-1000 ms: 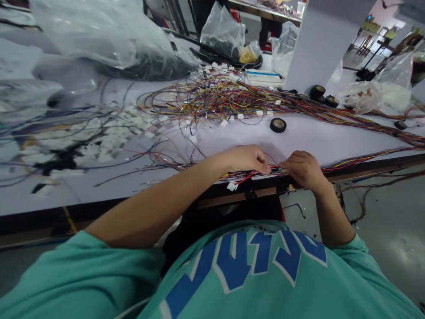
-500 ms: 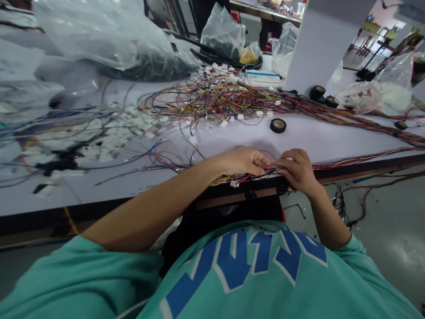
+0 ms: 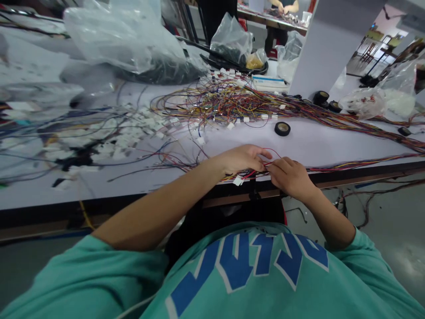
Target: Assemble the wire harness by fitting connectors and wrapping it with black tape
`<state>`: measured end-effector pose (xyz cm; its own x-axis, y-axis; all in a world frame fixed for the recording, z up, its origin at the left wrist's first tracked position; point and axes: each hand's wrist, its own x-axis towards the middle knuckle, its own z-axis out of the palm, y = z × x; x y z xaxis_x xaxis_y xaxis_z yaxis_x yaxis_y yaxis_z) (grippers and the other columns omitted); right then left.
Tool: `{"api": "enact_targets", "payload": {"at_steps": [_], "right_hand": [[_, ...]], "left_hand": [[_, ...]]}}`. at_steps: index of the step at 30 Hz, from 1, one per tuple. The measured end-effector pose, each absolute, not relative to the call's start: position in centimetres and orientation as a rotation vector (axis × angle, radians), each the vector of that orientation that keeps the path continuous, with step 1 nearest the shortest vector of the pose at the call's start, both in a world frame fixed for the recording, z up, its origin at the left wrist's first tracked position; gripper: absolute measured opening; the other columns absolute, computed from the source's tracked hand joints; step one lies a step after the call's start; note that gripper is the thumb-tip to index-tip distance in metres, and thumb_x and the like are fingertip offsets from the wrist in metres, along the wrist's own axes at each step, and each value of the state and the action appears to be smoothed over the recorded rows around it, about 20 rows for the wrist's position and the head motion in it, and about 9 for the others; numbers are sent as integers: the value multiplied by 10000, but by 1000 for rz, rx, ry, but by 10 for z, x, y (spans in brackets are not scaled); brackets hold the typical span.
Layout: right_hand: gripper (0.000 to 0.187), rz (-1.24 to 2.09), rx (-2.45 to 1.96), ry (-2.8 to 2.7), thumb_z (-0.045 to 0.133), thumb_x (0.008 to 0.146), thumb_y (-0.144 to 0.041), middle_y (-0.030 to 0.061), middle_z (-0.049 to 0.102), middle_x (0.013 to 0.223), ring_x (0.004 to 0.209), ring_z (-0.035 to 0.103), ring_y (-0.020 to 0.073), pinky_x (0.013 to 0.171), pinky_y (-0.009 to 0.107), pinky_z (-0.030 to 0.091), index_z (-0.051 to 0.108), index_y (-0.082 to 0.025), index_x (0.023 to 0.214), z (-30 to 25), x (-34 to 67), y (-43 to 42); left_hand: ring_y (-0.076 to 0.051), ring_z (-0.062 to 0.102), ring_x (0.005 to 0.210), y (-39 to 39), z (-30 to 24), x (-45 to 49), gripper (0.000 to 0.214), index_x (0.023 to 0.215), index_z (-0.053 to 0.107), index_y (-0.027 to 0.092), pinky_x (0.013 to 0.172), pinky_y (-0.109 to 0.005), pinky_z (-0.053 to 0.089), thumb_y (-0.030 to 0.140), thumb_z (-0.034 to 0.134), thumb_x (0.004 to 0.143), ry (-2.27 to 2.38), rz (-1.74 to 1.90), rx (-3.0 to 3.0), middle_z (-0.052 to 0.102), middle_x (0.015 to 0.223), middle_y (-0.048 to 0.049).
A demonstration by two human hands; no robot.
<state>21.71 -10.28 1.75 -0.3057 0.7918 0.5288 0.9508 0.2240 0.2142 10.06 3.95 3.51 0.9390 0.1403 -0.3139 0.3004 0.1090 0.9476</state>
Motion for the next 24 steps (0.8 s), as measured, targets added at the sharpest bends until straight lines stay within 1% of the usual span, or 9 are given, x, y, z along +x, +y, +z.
{"api": "enact_targets", "payload": {"at_steps": [3, 5, 7, 9, 12, 15, 19, 22, 24], "right_hand": [[136, -583, -1584, -2036, 448, 792, -113, 59, 607, 769, 735, 530, 159, 605, 261, 418, 569, -176, 800, 5, 221, -96], [132, -425, -1555, -1923, 441, 760, -94, 47, 583, 732, 694, 525, 144, 601, 252, 429, 538, -184, 755, -3, 223, -90], [117, -254, -1519, -1809, 441, 730, -95, 29, 551, 690, 634, 502, 128, 564, 241, 417, 506, -191, 712, -8, 223, -86], [88, -72, -1515, -1682, 446, 715, -124, 8, 516, 651, 588, 474, 115, 529, 234, 392, 481, -197, 682, -10, 223, -84], [60, 233, -1583, -1482, 447, 714, -189, -24, 460, 600, 529, 421, 100, 502, 232, 358, 452, -203, 656, -8, 223, -84], [71, 477, -1613, -1354, 438, 720, -241, -44, 415, 566, 502, 384, 95, 496, 235, 337, 435, -207, 658, -4, 224, -87], [85, 513, -1634, -1346, 438, 723, -269, -40, 411, 584, 533, 392, 102, 536, 245, 349, 436, -208, 664, -3, 223, -87], [49, 377, -1661, -1428, 452, 703, -239, -24, 424, 616, 564, 403, 111, 562, 252, 363, 449, -206, 668, -7, 223, -83], [18, 272, -1669, -1488, 456, 692, -208, -12, 438, 634, 586, 414, 118, 577, 255, 370, 453, -205, 674, -9, 223, -80]], "left_hand": [[-60, 485, 499, 39, 29, 96, 476, 1039, 532, 119, 492, -172, 329, 82, 555, 565, 375, -75, 1524, 566, 599, 53], [-55, 453, 462, 38, 23, 93, 391, 964, 556, 130, 455, -169, 300, 76, 517, 578, 416, -24, 1588, 559, 587, 52], [-53, 425, 441, 37, 16, 91, 318, 893, 567, 132, 437, -171, 284, 76, 485, 591, 470, 34, 1659, 554, 581, 49], [-60, 425, 450, 36, 12, 89, 291, 897, 574, 138, 453, -175, 303, 96, 467, 630, 479, 90, 1751, 559, 586, 45], [-94, 520, 601, 35, 11, 86, 246, 886, 603, 150, 599, -202, 398, 154, 443, 700, 383, 162, 1943, 615, 687, 16], [-121, 553, 776, 37, 13, 84, 244, 859, 628, 154, 756, -230, 410, 192, 430, 723, 276, 162, 2061, 649, 833, -2], [-110, 535, 740, 39, 12, 83, 228, 841, 612, 144, 726, -222, 410, 204, 461, 682, 251, 85, 1872, 630, 818, 7], [-85, 480, 614, 40, 11, 82, 154, 739, 577, 140, 634, -204, 392, 175, 479, 626, 336, 34, 1723, 563, 675, 35], [-80, 460, 589, 43, 12, 80, 116, 707, 555, 141, 602, -198, 377, 169, 501, 608, 356, -15, 1700, 528, 638, 45]]}}
